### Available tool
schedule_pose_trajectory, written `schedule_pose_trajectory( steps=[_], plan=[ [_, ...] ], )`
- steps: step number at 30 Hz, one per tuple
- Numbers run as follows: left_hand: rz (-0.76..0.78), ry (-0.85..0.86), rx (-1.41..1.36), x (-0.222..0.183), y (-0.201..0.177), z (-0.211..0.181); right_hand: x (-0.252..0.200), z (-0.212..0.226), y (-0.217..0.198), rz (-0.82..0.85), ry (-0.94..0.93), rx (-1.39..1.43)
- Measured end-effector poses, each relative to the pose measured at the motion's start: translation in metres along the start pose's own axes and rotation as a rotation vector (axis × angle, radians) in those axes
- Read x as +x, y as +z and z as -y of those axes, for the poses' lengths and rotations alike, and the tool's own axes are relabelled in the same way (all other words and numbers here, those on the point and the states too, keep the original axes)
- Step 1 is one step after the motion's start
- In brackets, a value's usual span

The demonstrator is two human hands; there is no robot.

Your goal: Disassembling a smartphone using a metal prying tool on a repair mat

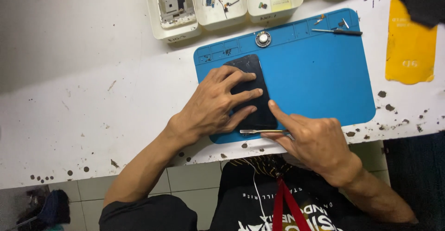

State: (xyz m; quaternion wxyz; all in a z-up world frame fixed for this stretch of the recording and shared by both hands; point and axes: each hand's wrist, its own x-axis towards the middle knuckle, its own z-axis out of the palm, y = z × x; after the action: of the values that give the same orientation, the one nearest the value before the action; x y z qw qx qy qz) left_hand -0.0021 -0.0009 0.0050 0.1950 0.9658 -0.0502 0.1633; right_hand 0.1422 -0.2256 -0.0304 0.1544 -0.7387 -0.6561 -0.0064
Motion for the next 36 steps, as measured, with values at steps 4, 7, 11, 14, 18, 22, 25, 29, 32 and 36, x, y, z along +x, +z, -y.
schedule_pose_trajectory(
  steps=[4, 7, 11, 14, 18, 22, 25, 29, 32, 36],
  plan=[
    [-0.003, -0.002, 0.033, 0.001, -0.001, -0.001, -0.013, 0.001, 0.012, -0.087, -0.053, -0.027],
    [0.004, -0.006, 0.028, 0.001, -0.001, -0.001, -0.017, 0.002, 0.012, -0.191, -0.067, 0.043],
    [0.098, -0.045, 0.040, 0.004, -0.004, -0.001, -0.010, 0.001, -0.010, -0.196, -0.035, 0.255],
    [0.215, -0.063, 0.053, 0.010, -0.012, -0.001, -0.001, 0.001, -0.009, -0.041, 0.057, 0.275],
    [0.357, -0.080, 0.072, 0.021, -0.021, -0.002, -0.003, 0.002, 0.009, 0.017, 0.054, -0.004],
    [0.380, -0.099, 0.068, 0.022, -0.021, -0.001, -0.015, 0.004, 0.019, -0.110, -0.016, 0.033],
    [0.376, -0.089, 0.084, 0.023, -0.020, 0.001, -0.016, 0.009, 0.019, -0.230, -0.026, 0.100],
    [0.407, -0.084, 0.109, 0.027, -0.020, -0.001, -0.019, 0.011, 0.019, -0.368, -0.038, 0.103],
    [0.468, -0.072, 0.155, 0.036, -0.020, -0.004, -0.016, 0.011, 0.008, -0.413, -0.039, 0.190],
    [0.584, -0.027, 0.233, 0.054, -0.022, -0.009, -0.017, 0.009, -0.001, -0.364, -0.044, 0.434]
  ],
)
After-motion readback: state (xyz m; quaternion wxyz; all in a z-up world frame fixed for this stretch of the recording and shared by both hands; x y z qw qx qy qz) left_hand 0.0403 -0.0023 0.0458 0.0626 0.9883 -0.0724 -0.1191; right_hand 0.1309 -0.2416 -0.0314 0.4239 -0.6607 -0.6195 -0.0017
